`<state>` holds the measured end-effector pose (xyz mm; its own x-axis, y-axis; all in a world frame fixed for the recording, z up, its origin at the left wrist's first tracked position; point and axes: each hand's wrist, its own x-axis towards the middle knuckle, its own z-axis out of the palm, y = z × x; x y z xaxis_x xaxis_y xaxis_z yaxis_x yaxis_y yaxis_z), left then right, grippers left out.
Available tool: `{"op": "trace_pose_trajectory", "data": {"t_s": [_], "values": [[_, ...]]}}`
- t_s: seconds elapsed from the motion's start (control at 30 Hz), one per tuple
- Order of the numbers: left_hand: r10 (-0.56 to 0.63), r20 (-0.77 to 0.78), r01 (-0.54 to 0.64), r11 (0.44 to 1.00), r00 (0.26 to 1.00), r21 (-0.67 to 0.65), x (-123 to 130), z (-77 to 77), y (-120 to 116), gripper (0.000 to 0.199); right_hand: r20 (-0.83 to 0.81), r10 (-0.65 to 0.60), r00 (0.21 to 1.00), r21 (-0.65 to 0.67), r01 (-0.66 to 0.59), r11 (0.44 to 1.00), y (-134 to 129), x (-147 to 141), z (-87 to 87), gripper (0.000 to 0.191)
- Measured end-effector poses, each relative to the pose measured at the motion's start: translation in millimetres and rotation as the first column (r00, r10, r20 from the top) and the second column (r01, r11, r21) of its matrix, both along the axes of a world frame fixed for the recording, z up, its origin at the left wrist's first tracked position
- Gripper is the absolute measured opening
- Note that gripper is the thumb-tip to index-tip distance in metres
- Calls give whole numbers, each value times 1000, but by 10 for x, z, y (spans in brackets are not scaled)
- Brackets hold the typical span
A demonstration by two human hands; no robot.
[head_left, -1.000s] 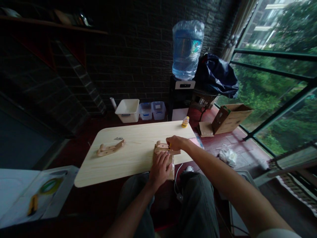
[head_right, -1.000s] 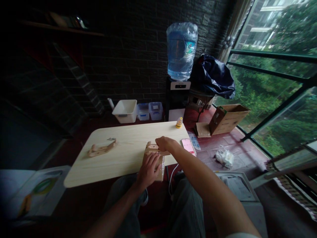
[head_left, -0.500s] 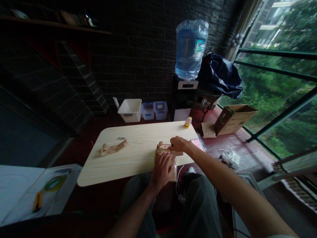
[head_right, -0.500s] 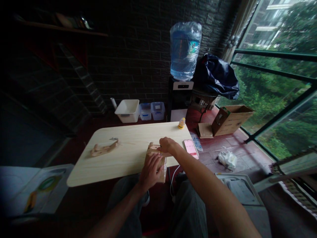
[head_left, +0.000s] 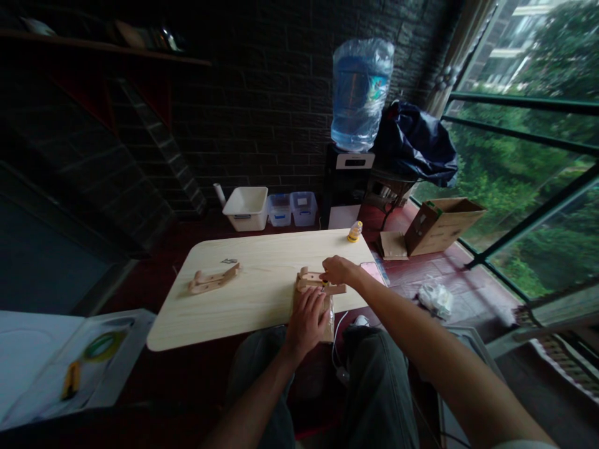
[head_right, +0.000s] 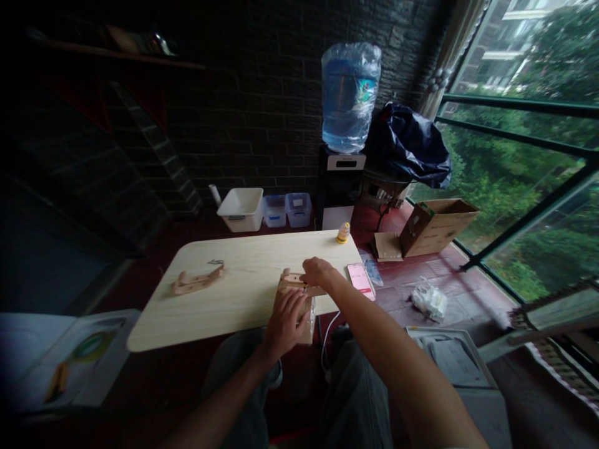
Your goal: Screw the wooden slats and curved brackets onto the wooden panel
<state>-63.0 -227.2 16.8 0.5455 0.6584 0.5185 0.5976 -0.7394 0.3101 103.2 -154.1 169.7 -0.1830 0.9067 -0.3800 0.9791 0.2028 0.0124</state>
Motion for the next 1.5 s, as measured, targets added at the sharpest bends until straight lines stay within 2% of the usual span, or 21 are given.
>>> {"op": "trace_pose_trajectory", "data": {"t_s": [0.1,0.23,0.4,0.87,1.03,1.13,1.27,1.5], "values": [[0,7,0,1000,1000,-2,-1,-2,4,48,-3,-30,1000,4,30,1000,16,-1,-31,45],[-10,16,10,1000,1000,-5,-1,-7,3,49,-34,-40,999,-75,38,996,-25,14,72,50],[-12,7,12,1000,1000,-14,-2,-11,-2,46,-63,66,996,-66,-70,995,-64,35,184,34],[-11,-6,11,1000,1000,-9,17,-24,9,49,-47,14,999,-14,-15,1000,-45,127,3,43],[-11,-8,11,1000,1000,12,21,-20,1,52,-49,-32,998,-73,29,997,-65,85,43,46],[-18,-8,18,1000,1000,21,17,-16,-1,52,-81,14,997,-94,-22,995,-106,80,132,45],[-25,4,25,999,1000,28,10,-3,-1,53,-65,102,993,-30,-105,994,-143,78,199,36],[-16,-9,16,1000,1000,-11,12,32,5,50,-70,114,991,-24,-116,993,-60,100,91,33]]}}
